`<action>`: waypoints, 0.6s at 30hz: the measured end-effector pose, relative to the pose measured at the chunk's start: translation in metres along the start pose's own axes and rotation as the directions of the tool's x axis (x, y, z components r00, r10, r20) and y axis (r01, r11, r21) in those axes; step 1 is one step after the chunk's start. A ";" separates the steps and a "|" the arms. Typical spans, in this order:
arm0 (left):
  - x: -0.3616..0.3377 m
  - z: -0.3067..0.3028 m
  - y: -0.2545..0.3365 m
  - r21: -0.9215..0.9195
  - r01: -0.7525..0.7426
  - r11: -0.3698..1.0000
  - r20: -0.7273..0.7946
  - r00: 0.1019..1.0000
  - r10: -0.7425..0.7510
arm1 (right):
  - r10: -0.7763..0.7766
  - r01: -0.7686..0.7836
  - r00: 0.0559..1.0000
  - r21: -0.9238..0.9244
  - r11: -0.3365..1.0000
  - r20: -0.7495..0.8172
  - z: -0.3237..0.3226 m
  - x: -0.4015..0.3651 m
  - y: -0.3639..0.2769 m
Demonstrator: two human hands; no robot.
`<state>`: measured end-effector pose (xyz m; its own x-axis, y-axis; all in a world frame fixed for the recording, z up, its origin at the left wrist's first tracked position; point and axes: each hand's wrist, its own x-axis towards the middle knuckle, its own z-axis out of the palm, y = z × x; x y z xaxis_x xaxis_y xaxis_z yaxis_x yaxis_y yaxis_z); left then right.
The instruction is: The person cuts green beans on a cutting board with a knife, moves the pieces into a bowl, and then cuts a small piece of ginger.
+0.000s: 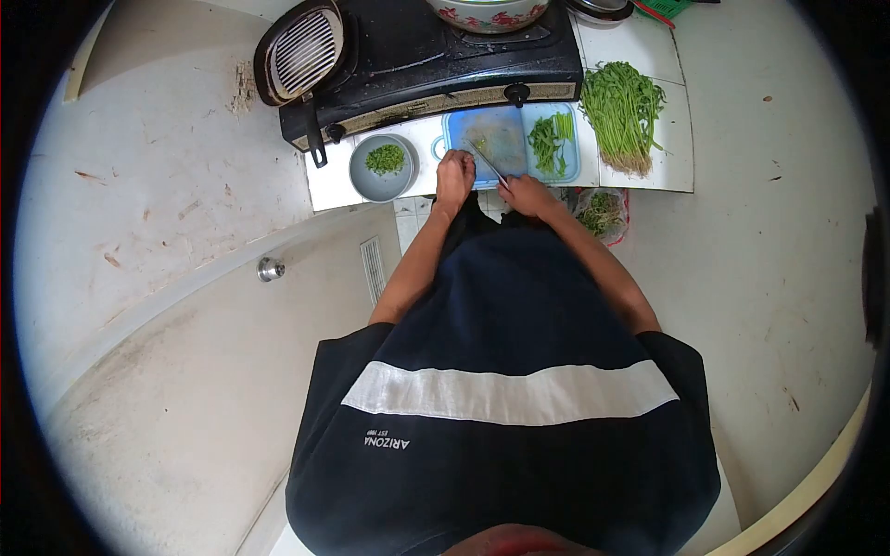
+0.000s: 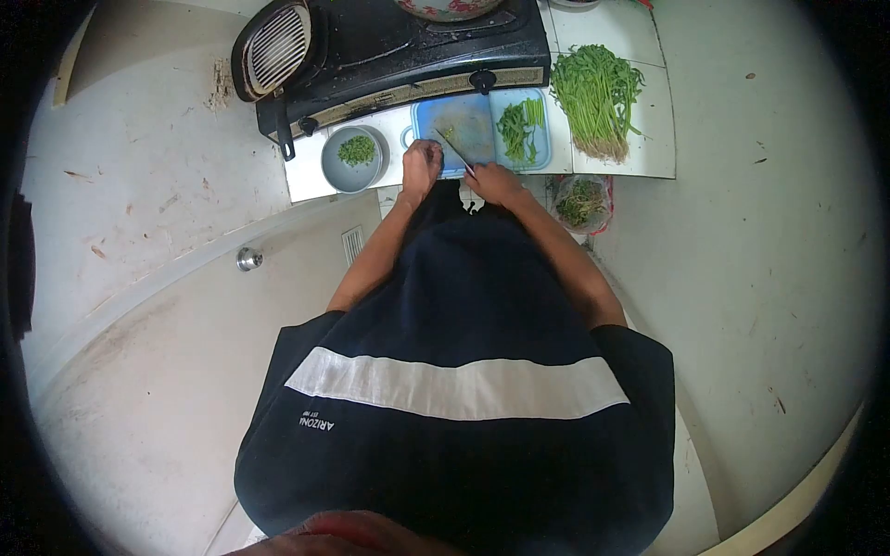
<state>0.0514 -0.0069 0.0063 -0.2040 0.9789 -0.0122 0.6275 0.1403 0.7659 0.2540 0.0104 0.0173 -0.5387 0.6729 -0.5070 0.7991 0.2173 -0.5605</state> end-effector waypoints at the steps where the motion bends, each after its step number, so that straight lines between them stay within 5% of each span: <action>1: 0.000 0.000 -0.001 -0.008 -0.013 1.000 -0.005 1.000 0.013 | -0.022 0.021 1.000 0.011 1.000 0.018 -0.001 -0.001 0.000; 18: -0.003 0.003 0.000 0.017 0.009 1.000 -0.050 0.999 -0.009 | -0.086 0.086 0.996 -0.009 0.996 -0.019 0.002 0.007 -0.012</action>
<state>0.0547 -0.0097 0.0043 -0.2469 0.9689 0.0137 0.6381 0.1520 0.7548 0.2396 0.0113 0.0191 -0.6004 0.6649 -0.4443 0.7522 0.2810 -0.5960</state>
